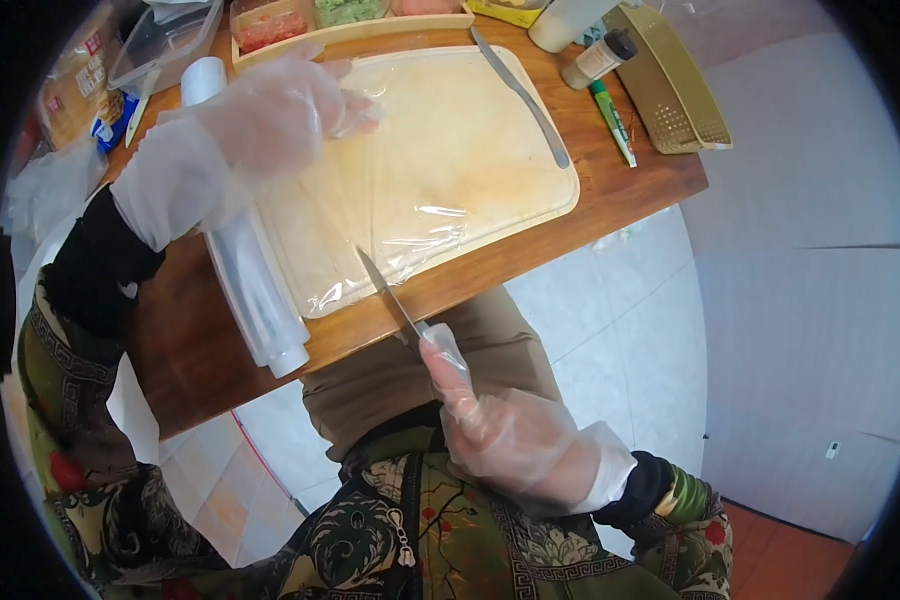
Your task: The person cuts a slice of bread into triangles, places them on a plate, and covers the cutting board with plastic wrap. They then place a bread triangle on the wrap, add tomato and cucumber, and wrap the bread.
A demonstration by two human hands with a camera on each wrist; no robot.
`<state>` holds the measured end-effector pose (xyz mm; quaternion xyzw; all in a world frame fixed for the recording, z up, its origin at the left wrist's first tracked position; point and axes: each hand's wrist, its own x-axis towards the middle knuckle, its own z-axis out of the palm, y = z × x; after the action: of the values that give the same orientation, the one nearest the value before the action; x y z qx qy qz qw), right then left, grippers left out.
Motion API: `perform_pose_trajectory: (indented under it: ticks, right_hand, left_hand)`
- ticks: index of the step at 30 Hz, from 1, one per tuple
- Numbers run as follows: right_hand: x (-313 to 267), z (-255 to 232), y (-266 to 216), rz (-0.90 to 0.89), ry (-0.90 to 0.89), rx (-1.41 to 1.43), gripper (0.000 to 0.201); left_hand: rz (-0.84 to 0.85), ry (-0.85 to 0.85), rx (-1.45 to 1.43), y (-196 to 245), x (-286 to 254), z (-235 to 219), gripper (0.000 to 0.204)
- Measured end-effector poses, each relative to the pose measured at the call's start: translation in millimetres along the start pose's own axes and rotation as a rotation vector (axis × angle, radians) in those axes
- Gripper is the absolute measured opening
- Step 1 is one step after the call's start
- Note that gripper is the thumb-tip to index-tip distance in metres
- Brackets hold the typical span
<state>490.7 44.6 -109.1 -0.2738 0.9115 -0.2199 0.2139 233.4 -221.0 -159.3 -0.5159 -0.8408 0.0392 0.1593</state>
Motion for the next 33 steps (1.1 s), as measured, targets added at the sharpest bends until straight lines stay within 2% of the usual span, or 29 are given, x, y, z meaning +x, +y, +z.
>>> perform_pose_trajectory:
  ticks: [4,6,7,8,10,11,12,13,14,15,16,17,19,20,21,22,24,25,26,27,28,30,31,32,33]
  right_hand:
    - [-16,-27,2,0.046,-0.108,0.059,0.090]
    - [-23,-46,1,0.220,-0.200,0.012,0.092]
    - [-27,-45,11,0.077,0.022,-0.082,0.090]
    - [-28,-47,21,0.076,0.035,-0.089,0.090]
    - [-18,-60,43,0.237,0.204,0.012,0.079]
    - [-8,-63,57,0.232,0.218,0.009,0.079]
    - [4,-64,74,0.219,0.351,-0.041,0.080]
    - [16,-65,92,0.206,0.481,-0.092,0.081]
    - [27,-63,119,0.196,0.491,-0.093,0.081]
    - [37,-63,147,0.118,0.573,-0.218,0.077]
    - [44,-66,164,0.039,0.653,-0.341,0.074]
    - [46,-74,172,0.192,0.584,-0.303,0.069]
    - [60,-87,188,0.121,0.649,-0.375,0.067]
    - [66,-93,196,0.056,0.711,-0.447,0.065]
    - [68,-96,208,0.347,0.581,-0.442,0.062]
    - [71,-101,214,0.338,0.572,-0.435,0.062]
    - [82,-108,220,0.390,0.569,-0.533,0.062]
    - [86,-113,216,0.445,0.545,-0.567,0.058]
    - [89,-113,221,0.432,0.538,-0.562,0.058]
    - [89,-113,228,0.352,0.606,-0.526,0.057]
    - [90,-114,231,0.277,0.669,-0.490,0.055]
    - [93,-113,227,0.261,0.694,-0.419,0.053]
    - [94,-115,220,0.322,0.658,-0.433,0.053]
    - [95,-115,213,0.383,0.623,-0.446,0.054]
    - [96,-113,209,0.328,0.617,-0.353,0.054]
  left_hand:
    - [0.001,0.082,-0.099,-3,-1,0,0.031]
    - [-0.076,0.091,-0.290,4,6,-6,0.025]
    - [-0.068,0.105,-0.281,2,7,-1,0.025]
    - [-0.055,0.164,-0.355,0,6,5,0.017]
    - [-0.032,0.227,-0.418,-2,11,10,0.011]
    - [-0.100,0.193,-0.435,-2,12,14,0.012]
    - [-0.170,0.157,-0.454,0,12,16,0.015]
    - [-0.168,0.159,-0.446,3,14,15,0.015]
    - [-0.186,0.242,-0.477,9,16,15,0.015]
    - [-0.204,0.324,-0.513,13,17,13,0.015]
    - [-0.205,0.324,-0.507,16,17,12,0.015]
    - [-0.197,0.360,-0.586,19,17,11,0.014]
    - [-0.196,0.396,-0.660,18,22,9,0.015]
    - [-0.220,0.225,-0.538,19,27,10,0.017]
    - [-0.244,0.048,-0.418,20,28,9,0.020]
    - [-0.256,0.039,-0.420,19,27,5,0.020]
    - [-0.120,0.197,-0.544,16,23,-5,0.022]
    - [-0.136,0.190,-0.543,16,22,-5,0.022]
    - [-0.112,0.247,-0.413,15,21,-4,0.013]
    - [-0.084,0.302,-0.282,15,20,-4,0.004]
    - [-0.092,0.296,-0.286,14,19,-3,0.004]
    - [-0.342,0.206,-0.569,14,15,-1,0.023]
    - [-0.345,0.199,-0.570,10,13,0,0.023]
    - [-0.242,0.236,-0.521,4,11,0,0.025]
    - [-0.136,0.271,-0.475,0,9,0,0.028]
